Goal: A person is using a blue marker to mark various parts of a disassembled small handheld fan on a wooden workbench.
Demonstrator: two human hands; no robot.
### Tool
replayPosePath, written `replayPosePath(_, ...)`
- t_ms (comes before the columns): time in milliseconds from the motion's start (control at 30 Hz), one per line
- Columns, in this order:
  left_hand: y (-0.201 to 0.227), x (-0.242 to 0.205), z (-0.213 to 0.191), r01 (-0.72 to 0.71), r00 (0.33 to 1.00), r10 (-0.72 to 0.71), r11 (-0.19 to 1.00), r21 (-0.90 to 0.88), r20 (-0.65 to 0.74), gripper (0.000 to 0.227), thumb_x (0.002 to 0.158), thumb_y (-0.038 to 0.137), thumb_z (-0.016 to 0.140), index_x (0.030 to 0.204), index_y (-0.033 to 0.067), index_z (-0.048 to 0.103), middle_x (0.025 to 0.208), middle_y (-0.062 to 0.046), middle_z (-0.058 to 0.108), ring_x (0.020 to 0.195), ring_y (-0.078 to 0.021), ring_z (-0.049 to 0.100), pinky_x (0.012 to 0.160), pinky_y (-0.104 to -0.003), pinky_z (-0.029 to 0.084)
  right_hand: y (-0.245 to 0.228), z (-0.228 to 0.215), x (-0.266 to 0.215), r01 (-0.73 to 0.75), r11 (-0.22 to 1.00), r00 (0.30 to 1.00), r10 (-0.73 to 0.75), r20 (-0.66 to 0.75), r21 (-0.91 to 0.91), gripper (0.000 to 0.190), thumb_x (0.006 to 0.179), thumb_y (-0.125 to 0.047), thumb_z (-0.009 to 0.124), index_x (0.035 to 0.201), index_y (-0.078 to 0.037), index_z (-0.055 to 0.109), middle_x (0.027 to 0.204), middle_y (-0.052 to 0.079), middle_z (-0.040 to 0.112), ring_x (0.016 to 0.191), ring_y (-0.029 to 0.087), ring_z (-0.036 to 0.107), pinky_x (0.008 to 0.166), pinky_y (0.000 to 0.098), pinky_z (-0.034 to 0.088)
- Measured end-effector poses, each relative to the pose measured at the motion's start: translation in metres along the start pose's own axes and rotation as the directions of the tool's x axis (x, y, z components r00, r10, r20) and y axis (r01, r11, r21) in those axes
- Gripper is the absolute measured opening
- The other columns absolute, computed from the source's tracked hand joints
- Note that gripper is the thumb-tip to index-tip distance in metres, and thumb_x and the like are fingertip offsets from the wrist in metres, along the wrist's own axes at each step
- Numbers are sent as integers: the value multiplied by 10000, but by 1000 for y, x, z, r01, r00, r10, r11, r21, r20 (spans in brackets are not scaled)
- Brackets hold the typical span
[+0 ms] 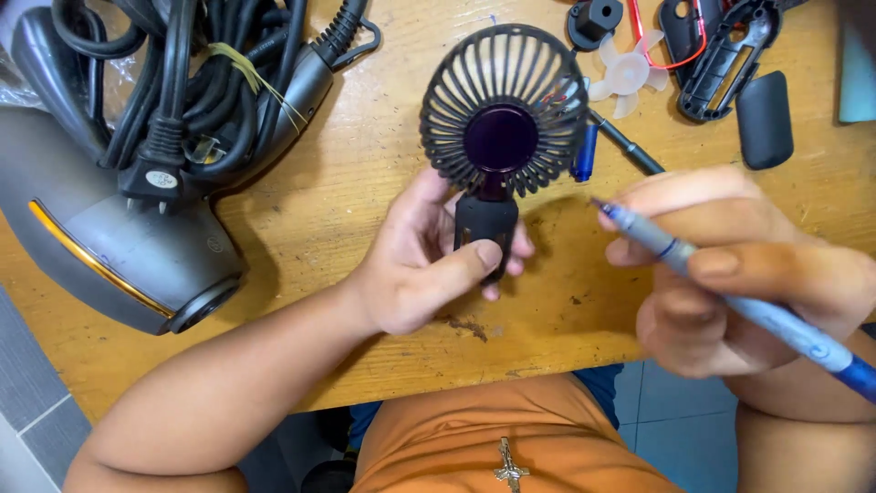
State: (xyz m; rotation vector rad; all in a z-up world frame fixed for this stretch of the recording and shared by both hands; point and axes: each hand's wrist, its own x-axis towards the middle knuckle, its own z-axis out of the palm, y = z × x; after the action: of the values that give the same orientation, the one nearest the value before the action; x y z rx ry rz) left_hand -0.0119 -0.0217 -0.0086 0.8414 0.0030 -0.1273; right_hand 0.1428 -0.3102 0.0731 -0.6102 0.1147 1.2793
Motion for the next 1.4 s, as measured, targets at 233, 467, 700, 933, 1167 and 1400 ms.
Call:
replayPosePath(233, -1, 1, 19, -58, 987, 91, 970, 236, -131, 445, 1146, 10, 707, 1514, 31, 459, 1329, -182, 750, 1141, -224, 796, 988, -369, 742, 28, 6, 78, 614, -280, 324, -763, 559, -738, 254, 1215, -151, 590, 1419, -73, 460, 1343, 332, 624, 1284, 420, 726, 1263, 586, 665)
replayPosePath(467, 16, 9, 25, -105, 983, 178, 734, 671, -42, 310, 1100, 111, 738, 1361, 39, 586, 1164, -111, 684, 1036, -228, 680, 930, -351, 573, 25, 12, 76, 622, 144, 625, -684, 376, -770, 425, 1217, -197, 610, 1563, -64, 401, 1690, 307, 563, 1614, 427, 647, 1344, 504, 648)
replayPosePath(700, 6, 4, 11, -194, 951, 258, 69, 979, 170, 680, 1019, 5, 746, 1655, 207, 614, 1313, -181, 603, 1166, -412, 701, 993, -526, 638, 13, 10, 79, 641, 337, 730, -546, 412, -690, 884, 944, -267, 915, 1613, -124, 354, 1782, 296, 480, 1583, 324, 612, 1319, 424, 583)
replayPosePath(933, 11, 6, 20, -121, 964, 265, 404, 907, 10, 967, 1003, 257, 950, 1691, 111, 286, 1438, -213, 689, 1274, -280, 775, 827, -336, 698, -8, 1, 85, 631, 413, 758, -509, 408, -656, 706, 1017, -232, 799, 1572, -111, 381, 1688, 272, 551, 1664, 328, 532, 1335, 462, 570)
replayPosePath(1167, 15, 16, 21, 81, 987, 72, 562, 823, -146, 501, 1007, 224, 877, 1460, 100, 702, 1099, -23, 806, 930, -122, 736, 892, -277, 604, -3, 4, 87, 642, 426, 746, -541, 389, -638, 609, 1120, -364, 730, 1559, -90, 408, 1646, 262, 596, 1531, 367, 653, 1360, 515, 582)
replayPosePath(1400, 15, 16, 26, 334, 941, -273, 851, 406, -201, 142, 1079, 119, 758, 1119, 85, 626, 871, -67, 695, 663, -129, 662, 568, -291, 683, 4, 9, 83, 691, 313, 683, -577, 447, -652, 595, 1184, -341, 700, 1623, -74, 400, 1695, 208, 567, 1694, 365, 561, 1533, 534, 488)
